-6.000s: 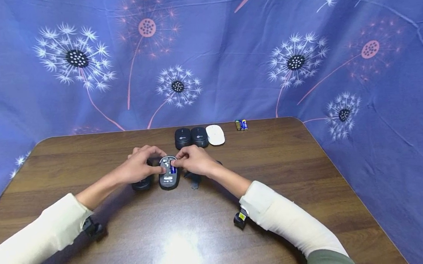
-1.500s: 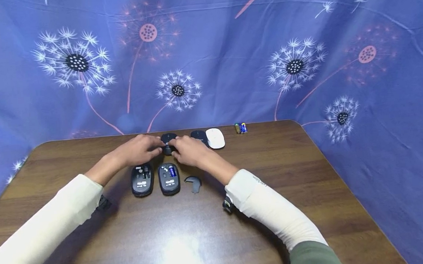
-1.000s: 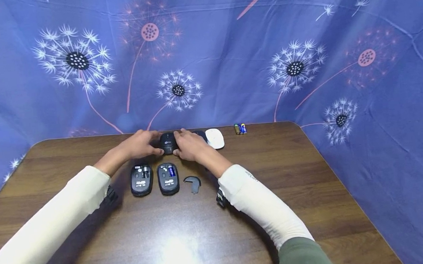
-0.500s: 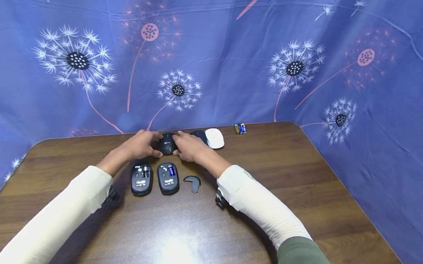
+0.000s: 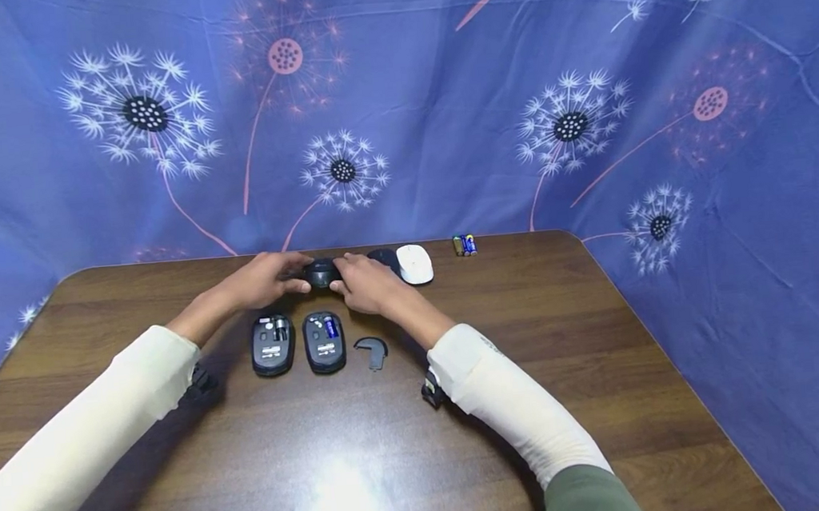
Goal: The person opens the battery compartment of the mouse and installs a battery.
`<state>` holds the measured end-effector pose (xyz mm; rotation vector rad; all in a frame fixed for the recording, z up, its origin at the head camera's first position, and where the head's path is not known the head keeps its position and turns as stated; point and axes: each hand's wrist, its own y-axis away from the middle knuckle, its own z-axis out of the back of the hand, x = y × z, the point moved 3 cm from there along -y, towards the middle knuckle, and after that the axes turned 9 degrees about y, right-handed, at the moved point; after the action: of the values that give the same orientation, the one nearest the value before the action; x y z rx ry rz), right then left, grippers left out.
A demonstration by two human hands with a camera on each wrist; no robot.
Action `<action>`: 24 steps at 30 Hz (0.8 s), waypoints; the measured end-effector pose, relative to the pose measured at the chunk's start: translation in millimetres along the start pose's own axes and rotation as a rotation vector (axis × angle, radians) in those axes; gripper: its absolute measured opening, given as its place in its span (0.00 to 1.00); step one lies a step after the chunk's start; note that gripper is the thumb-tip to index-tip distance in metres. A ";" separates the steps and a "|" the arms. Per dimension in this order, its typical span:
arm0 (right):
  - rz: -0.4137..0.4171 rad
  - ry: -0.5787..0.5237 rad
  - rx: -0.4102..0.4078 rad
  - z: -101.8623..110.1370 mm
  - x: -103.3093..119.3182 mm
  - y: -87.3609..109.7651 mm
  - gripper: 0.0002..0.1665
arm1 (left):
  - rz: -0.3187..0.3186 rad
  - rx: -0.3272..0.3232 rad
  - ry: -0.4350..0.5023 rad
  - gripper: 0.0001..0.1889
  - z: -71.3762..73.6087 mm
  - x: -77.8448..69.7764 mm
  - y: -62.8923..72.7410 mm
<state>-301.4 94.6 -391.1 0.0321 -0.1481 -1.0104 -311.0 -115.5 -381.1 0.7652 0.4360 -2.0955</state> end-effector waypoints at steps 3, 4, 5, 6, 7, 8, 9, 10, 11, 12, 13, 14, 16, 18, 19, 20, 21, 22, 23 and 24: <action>0.006 -0.055 -0.037 -2.7 -2.3 2.5 0.38 | -0.026 -0.023 0.026 0.28 -0.7 -0.9 1.6; 0.007 -0.075 -0.049 -2.4 -2.0 4.2 0.38 | -0.033 -0.033 0.030 0.27 -1.0 -1.5 1.9; 0.004 -0.088 -0.060 -2.2 -1.8 5.4 0.38 | -0.039 -0.044 0.034 0.26 -1.3 -2.4 2.2; 0.004 -0.104 -0.074 -1.8 -1.3 6.8 0.38 | -0.047 -0.057 0.036 0.26 -1.4 -3.6 2.6; 0.006 -0.114 -0.090 -1.4 -1.0 7.9 0.38 | -0.049 -0.070 0.042 0.25 -1.5 -5.1 3.0; -0.001 -0.127 -0.100 1.6 1.7 10.8 0.37 | -0.054 -0.083 0.046 0.24 -1.6 -6.6 3.4; -0.005 -0.134 -0.119 1.8 1.4 11.5 0.36 | -0.056 -0.098 0.049 0.24 -1.6 -8.2 3.6; -0.010 -0.145 -0.141 2.3 1.1 12.4 0.34 | -0.057 -0.110 0.054 0.23 -1.7 -10.0 3.7; -0.017 -0.155 -0.163 2.9 0.7 13.2 0.33 | -0.054 -0.120 0.064 0.23 -1.8 -12.1 4.1; -0.023 -0.169 -0.187 3.3 0.1 13.9 0.31 | -0.051 -0.129 0.070 0.22 -1.9 -14.3 4.5; -0.028 -0.183 -0.211 3.9 -0.6 14.9 0.30 | -0.049 -0.138 0.077 0.22 -2.1 -16.5 4.8; -0.034 -0.203 -0.234 4.4 -1.5 15.6 0.29 | -0.046 -0.144 0.085 0.22 -2.4 -18.6 5.2; -0.040 -0.242 -0.265 5.6 -2.7 17.8 0.28 | -0.035 -0.158 0.096 0.21 -3.2 -22.1 6.1; -0.032 -0.268 -0.292 0.7 -11.2 15.1 0.29 | -0.028 -0.171 0.103 0.22 -4.0 -25.6 7.6; -0.032 -0.282 -0.294 1.6 -11.9 16.4 0.30 | -0.027 -0.177 0.105 0.22 -4.4 -27.0 8.4; -0.034 -0.293 -0.296 2.2 -12.7 17.4 0.30 | -0.027 -0.181 0.108 0.23 -5.0 -28.0 9.0; -0.037 -0.303 -0.294 2.8 -13.4 18.6 0.30 | -0.028 -0.188 0.107 0.23 -5.3 -28.9 9.5; -0.040 -0.316 -0.289 3.5 -14.3 19.6 0.30 | -0.032 -0.192 0.107 0.23 -5.6 -29.8 10.1; -0.040 -0.330 -0.285 3.9 -15.4 20.4 0.30 | -0.035 -0.193 0.110 0.23 -6.0 -30.4 10.6; -0.036 -0.335 -0.290 0.4 -19.6 17.3 0.30 | -0.038 -0.196 0.112 0.23 -6.3 -30.7 11.0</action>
<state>-297.1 120.5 -391.2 -0.4015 -0.3055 -1.0599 -285.7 -100.1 -366.1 0.7654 0.7105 -2.0153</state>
